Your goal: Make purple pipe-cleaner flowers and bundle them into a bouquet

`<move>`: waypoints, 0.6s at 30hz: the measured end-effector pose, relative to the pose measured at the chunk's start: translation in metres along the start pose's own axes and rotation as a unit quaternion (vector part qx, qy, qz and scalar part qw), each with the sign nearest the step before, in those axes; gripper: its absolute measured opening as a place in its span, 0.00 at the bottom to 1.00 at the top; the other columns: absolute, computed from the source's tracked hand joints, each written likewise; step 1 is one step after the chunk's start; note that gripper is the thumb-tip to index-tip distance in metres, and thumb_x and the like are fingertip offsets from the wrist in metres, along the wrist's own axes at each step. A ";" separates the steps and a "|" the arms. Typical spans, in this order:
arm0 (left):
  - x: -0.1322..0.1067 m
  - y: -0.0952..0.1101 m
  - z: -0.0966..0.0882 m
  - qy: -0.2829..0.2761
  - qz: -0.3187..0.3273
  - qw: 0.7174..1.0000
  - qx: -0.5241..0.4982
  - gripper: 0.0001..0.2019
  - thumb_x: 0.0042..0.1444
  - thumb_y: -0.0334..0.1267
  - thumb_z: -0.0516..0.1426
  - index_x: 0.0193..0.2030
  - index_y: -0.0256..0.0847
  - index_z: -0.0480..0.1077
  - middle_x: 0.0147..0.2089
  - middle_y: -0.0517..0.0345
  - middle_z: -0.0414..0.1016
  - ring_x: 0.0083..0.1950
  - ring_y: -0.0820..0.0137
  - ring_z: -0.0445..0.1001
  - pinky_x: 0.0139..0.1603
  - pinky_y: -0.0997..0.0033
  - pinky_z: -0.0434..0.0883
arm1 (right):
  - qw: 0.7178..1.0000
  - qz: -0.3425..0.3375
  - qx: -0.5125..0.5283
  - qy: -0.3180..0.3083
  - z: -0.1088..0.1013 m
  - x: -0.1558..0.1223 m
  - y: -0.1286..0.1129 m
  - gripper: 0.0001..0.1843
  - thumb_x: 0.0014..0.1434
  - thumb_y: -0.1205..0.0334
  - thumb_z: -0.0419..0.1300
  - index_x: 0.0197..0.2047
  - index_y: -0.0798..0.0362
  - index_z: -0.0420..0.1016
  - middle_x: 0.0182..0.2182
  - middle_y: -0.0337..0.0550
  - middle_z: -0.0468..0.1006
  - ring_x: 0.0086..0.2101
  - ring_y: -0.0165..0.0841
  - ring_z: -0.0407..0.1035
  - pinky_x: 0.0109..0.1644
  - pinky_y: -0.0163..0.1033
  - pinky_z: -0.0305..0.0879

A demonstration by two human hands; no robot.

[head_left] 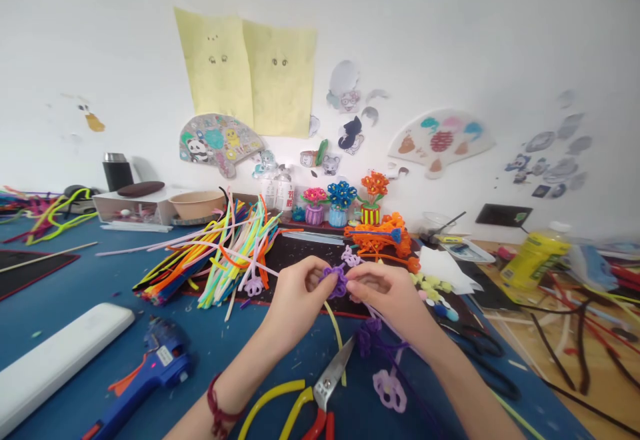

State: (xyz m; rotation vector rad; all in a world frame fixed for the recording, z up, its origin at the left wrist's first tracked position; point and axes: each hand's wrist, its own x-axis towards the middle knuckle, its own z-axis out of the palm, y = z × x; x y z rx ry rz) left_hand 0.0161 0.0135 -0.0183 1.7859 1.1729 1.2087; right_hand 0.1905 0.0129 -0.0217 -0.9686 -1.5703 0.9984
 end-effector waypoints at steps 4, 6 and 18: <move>-0.002 0.003 0.002 0.000 0.039 0.997 0.068 0.08 0.57 0.39 0.55 0.32 0.38 0.70 0.24 0.63 0.66 0.26 0.74 0.61 0.27 0.74 0.58 | 1.000 0.000 -0.012 0.009 0.004 -0.001 0.000 0.13 0.49 0.53 0.67 0.30 0.56 0.77 0.22 0.40 0.76 0.23 0.31 0.72 0.29 0.36 0.71; -0.002 0.003 0.003 0.003 0.050 0.995 0.084 0.07 0.58 0.38 0.54 0.33 0.38 0.70 0.26 0.62 0.67 0.27 0.74 0.62 0.28 0.74 0.58 | 1.000 -0.002 -0.021 0.014 0.005 -0.001 0.000 0.13 0.50 0.53 0.66 0.29 0.56 0.76 0.21 0.40 0.76 0.23 0.31 0.72 0.28 0.35 0.71; -0.001 -0.003 0.006 -0.015 0.077 0.994 0.079 0.05 0.58 0.36 0.54 0.35 0.38 0.69 0.32 0.59 0.72 0.32 0.71 0.69 0.33 0.73 0.63 | 0.998 -0.018 -0.052 0.016 0.002 0.001 0.004 0.07 0.49 0.60 0.65 0.26 0.56 0.75 0.19 0.38 0.73 0.21 0.30 0.70 0.26 0.33 0.67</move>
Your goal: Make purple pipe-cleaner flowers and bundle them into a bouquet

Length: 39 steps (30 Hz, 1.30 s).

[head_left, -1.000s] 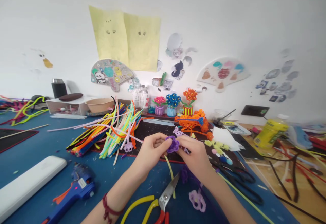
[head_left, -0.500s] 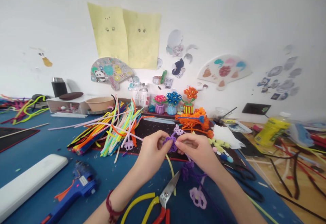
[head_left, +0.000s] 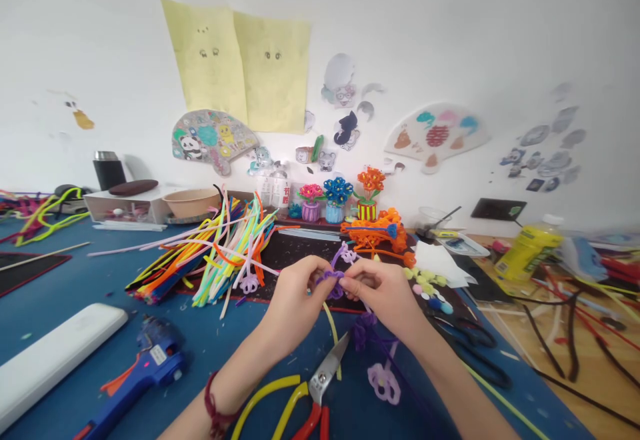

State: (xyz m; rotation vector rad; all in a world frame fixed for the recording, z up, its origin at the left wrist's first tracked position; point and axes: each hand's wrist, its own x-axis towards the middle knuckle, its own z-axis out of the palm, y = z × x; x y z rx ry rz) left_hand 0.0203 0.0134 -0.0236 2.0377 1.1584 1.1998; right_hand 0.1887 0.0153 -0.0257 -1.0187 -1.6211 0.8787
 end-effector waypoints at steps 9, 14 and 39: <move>-0.001 -0.002 0.000 -0.016 -0.002 1.000 0.012 0.05 0.58 0.35 0.54 0.34 0.38 0.70 0.31 0.60 0.71 0.32 0.72 0.67 0.33 0.73 0.62 | 0.997 -0.029 -0.065 0.005 0.001 -0.002 0.000 0.10 0.52 0.57 0.64 0.26 0.55 0.74 0.19 0.39 0.73 0.21 0.30 0.68 0.25 0.33 0.61; 0.001 -0.001 -0.001 -0.016 -0.003 1.000 -0.002 0.06 0.57 0.36 0.55 0.34 0.37 0.71 0.30 0.60 0.71 0.30 0.73 0.66 0.31 0.75 0.62 | 0.996 -0.040 -0.079 0.013 0.002 -0.002 0.001 0.12 0.53 0.56 0.63 0.25 0.55 0.74 0.18 0.39 0.72 0.20 0.29 0.66 0.24 0.33 0.61; 0.003 0.002 -0.004 0.047 -0.051 0.997 -0.015 0.08 0.55 0.40 0.57 0.31 0.37 0.70 0.23 0.62 0.68 0.24 0.74 0.64 0.26 0.76 0.61 | 0.999 0.015 -0.050 -0.014 -0.001 -0.002 -0.007 0.11 0.55 0.55 0.61 0.30 0.55 0.76 0.22 0.41 0.76 0.24 0.32 0.72 0.29 0.35 0.70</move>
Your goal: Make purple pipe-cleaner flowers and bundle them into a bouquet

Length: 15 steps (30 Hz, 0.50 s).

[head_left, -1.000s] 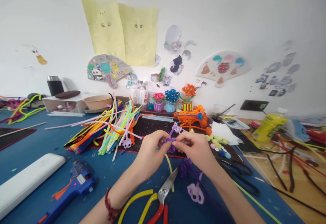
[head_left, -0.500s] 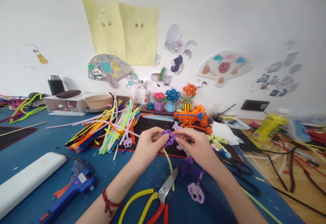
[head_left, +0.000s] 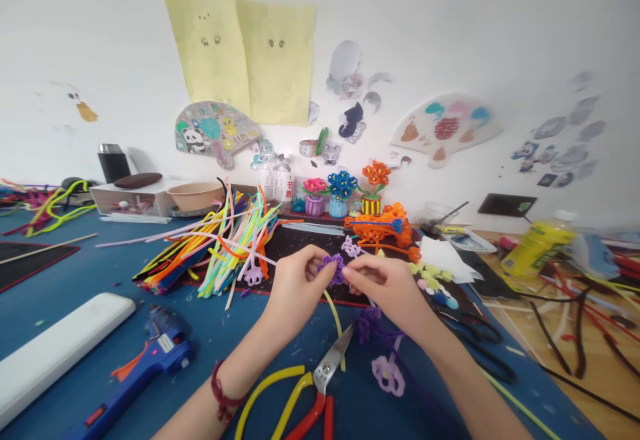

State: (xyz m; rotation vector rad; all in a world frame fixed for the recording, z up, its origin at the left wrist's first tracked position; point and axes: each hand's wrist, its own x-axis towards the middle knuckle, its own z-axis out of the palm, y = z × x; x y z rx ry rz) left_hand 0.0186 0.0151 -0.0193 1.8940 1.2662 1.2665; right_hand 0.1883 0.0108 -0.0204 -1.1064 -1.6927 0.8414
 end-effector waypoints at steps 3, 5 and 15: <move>-0.002 0.001 0.001 0.009 0.049 0.996 0.080 0.05 0.56 0.36 0.56 0.32 0.39 0.70 0.24 0.63 0.68 0.25 0.75 0.64 0.27 0.76 0.60 | 1.000 0.007 0.001 0.002 0.003 -0.001 -0.001 0.11 0.56 0.55 0.60 0.29 0.55 0.75 0.21 0.40 0.76 0.23 0.32 0.72 0.28 0.35 0.69; -0.004 -0.001 0.002 0.015 0.092 0.988 0.122 0.03 0.57 0.34 0.55 0.34 0.39 0.69 0.28 0.62 0.71 0.27 0.74 0.67 0.29 0.75 0.61 | 1.000 0.008 0.008 -0.007 0.004 -0.001 0.000 0.12 0.56 0.55 0.59 0.29 0.55 0.75 0.21 0.40 0.75 0.23 0.31 0.71 0.28 0.34 0.68; -0.005 -0.008 0.004 0.032 0.170 0.964 0.201 0.01 0.59 0.31 0.55 0.36 0.39 0.67 0.33 0.60 0.72 0.32 0.73 0.70 0.32 0.75 0.63 | 0.993 -0.051 -0.104 -0.030 0.002 0.000 0.002 0.08 0.58 0.61 0.55 0.30 0.53 0.72 0.22 0.36 0.69 0.23 0.28 0.62 0.26 0.32 0.58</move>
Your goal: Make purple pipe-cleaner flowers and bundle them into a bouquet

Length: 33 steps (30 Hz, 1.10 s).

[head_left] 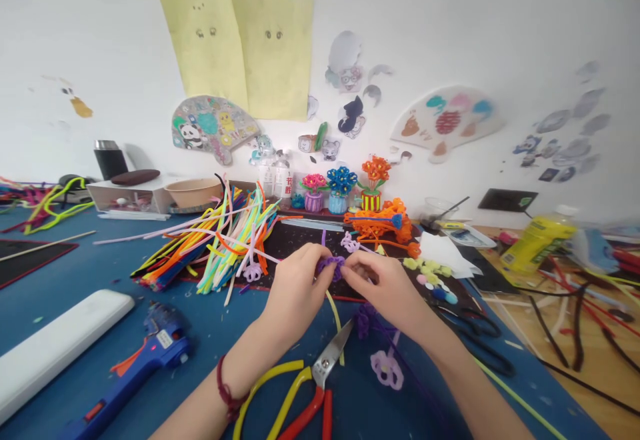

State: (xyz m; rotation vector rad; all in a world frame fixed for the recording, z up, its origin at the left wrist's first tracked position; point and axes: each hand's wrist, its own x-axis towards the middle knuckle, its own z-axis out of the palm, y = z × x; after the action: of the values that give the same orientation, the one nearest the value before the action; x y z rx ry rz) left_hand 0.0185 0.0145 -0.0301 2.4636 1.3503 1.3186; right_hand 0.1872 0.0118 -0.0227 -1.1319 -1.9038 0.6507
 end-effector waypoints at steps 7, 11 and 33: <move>0.000 0.001 0.002 -0.017 0.010 0.999 0.028 0.02 0.59 0.30 0.54 0.36 0.40 0.66 0.34 0.60 0.73 0.32 0.72 0.71 0.31 0.74 0.64 | 0.998 0.003 -0.004 0.056 0.004 -0.001 0.000 0.05 0.55 0.62 0.59 0.29 0.53 0.73 0.21 0.37 0.71 0.22 0.29 0.64 0.25 0.33 0.61; -0.003 0.001 0.003 -0.012 0.030 0.997 0.063 0.02 0.60 0.31 0.53 0.37 0.40 0.66 0.35 0.58 0.73 0.33 0.70 0.71 0.32 0.73 0.65 | 0.996 0.059 0.033 0.061 0.008 -0.002 0.003 0.09 0.54 0.58 0.59 0.29 0.54 0.74 0.22 0.40 0.73 0.23 0.31 0.65 0.26 0.35 0.63; 0.002 0.003 -0.001 0.014 -0.007 1.000 0.025 0.04 0.59 0.33 0.53 0.35 0.40 0.69 0.30 0.60 0.73 0.29 0.72 0.69 0.31 0.74 0.64 | 0.987 0.110 0.112 0.037 0.002 -0.001 0.001 0.15 0.56 0.52 0.58 0.31 0.56 0.77 0.23 0.42 0.76 0.21 0.29 0.65 0.22 0.33 0.60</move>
State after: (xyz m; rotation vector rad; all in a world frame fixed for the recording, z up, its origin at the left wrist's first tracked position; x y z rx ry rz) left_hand 0.0198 0.0136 -0.0270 2.4725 1.4201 1.3379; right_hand 0.1867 0.0110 -0.0250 -1.2116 -1.6105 0.9087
